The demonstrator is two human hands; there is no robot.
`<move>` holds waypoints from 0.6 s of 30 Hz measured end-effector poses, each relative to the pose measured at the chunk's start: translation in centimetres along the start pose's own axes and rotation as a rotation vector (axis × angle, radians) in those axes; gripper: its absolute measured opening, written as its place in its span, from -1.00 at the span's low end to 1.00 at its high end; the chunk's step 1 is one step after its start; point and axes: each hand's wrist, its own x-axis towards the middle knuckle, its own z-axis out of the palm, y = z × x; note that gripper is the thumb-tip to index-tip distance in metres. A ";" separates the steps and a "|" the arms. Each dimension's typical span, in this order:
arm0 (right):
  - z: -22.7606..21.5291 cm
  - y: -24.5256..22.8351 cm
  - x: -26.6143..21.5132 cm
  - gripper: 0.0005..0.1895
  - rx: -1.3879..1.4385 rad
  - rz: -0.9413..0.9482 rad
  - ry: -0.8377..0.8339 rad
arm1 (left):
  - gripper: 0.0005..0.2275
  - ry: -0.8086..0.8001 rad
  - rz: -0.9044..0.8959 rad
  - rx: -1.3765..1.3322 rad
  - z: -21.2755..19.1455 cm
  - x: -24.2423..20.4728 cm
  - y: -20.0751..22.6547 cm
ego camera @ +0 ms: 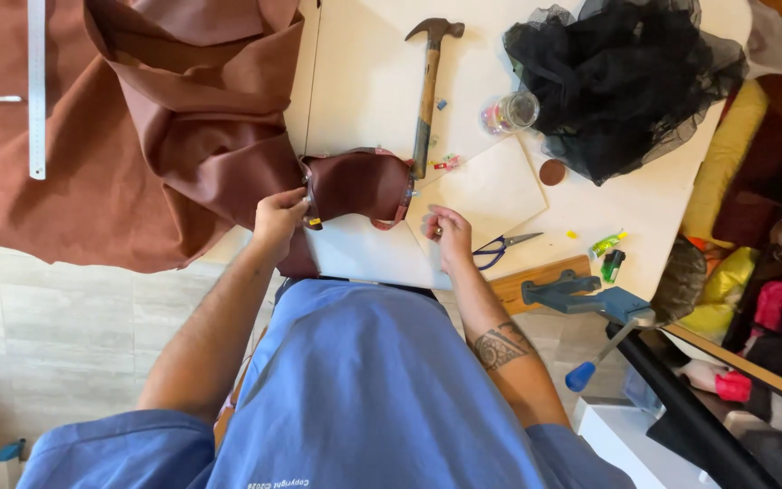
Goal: Measuring leather pieces and securing them with clips for assembly
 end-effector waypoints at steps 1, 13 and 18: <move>1.1 -0.9 0.7 -0.68 0.007 0.001 -0.006 | -0.69 0.007 0.004 0.005 0.0 0.5 0.1; 3.5 -2.2 4.1 -0.85 -0.357 -0.140 -0.119 | -0.62 -0.090 -0.178 -0.236 -0.9 -2.0 -2.2; 1.9 -5.0 1.1 -0.82 -0.042 0.109 0.091 | -0.81 0.075 0.081 0.414 -0.8 -2.4 -3.6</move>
